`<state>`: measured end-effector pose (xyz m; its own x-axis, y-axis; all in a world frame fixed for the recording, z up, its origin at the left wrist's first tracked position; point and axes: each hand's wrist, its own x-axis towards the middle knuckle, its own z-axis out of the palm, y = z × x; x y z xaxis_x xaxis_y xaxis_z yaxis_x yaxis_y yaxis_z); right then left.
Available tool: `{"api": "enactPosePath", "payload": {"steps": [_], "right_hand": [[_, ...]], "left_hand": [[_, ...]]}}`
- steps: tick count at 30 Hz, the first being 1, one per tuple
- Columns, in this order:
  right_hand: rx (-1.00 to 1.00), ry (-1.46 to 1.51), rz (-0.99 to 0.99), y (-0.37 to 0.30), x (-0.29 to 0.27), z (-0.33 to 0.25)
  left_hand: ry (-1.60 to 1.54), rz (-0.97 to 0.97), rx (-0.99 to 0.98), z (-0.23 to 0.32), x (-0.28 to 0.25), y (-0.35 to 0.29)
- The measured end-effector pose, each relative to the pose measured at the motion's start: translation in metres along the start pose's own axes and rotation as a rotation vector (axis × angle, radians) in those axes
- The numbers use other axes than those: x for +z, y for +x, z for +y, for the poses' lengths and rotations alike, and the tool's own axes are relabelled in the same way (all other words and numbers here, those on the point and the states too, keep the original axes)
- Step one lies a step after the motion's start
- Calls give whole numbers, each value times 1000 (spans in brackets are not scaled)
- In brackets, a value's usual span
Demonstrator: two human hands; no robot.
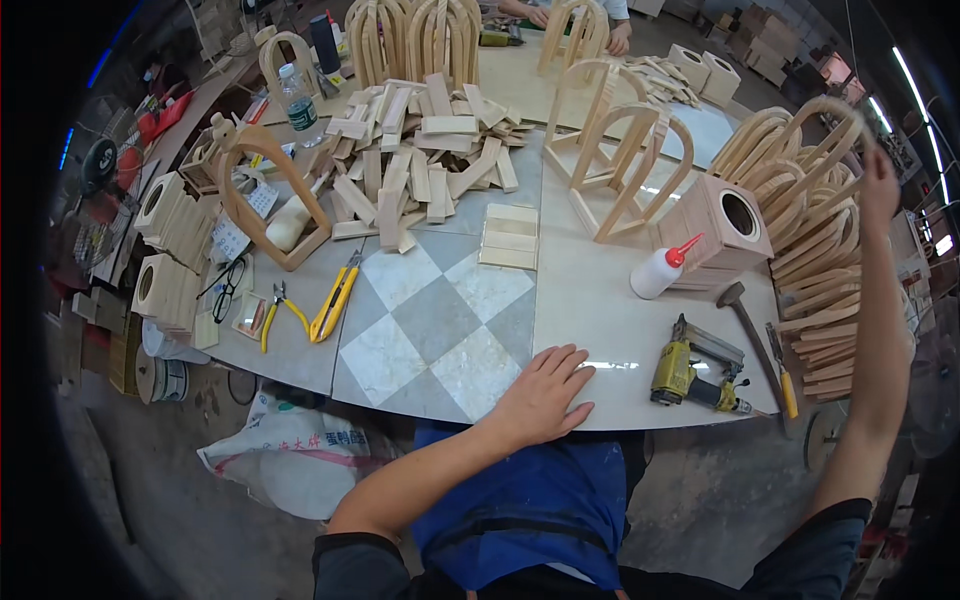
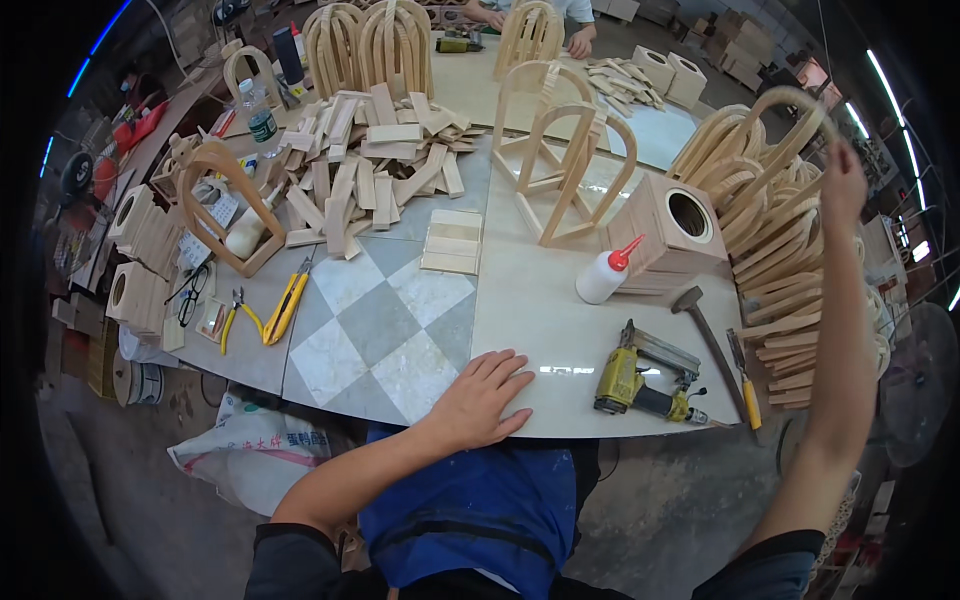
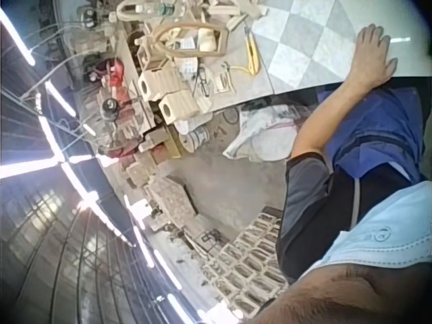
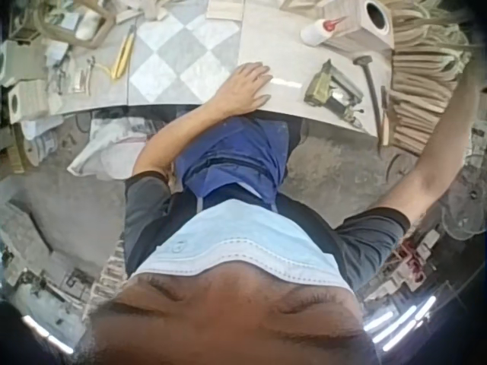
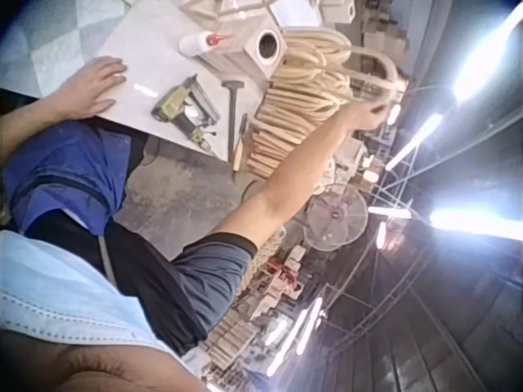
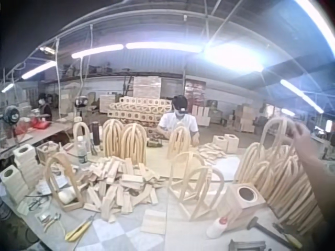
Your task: Assembling curved wooden furniture components using a pneumatic nail gun at a factory workbench.
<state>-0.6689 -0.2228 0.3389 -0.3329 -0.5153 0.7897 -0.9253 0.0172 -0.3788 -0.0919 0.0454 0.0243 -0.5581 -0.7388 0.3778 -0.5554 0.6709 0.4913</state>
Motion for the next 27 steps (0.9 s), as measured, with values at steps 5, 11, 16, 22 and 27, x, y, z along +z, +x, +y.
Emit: {"api": "enactPosePath", "payload": {"steps": [5,11,16,22,27], "right_hand": [[-113,169,204,-12,-119,-133],[-76,638,-142,-134,-221,-168],[10,759,-123,-277,-163,-243],[12,862,-228,-371,-97,-265],[137,829,-323,-408,-62,-270]], "left_hand": [[-117,34,-38,-9,-1,-8],[170,182,-101,-91,-17,26],[338,233,-153,-156,-44,72],[454,38,-71,-177,-59,74],[541,111,60,-182,-71,65]]}}
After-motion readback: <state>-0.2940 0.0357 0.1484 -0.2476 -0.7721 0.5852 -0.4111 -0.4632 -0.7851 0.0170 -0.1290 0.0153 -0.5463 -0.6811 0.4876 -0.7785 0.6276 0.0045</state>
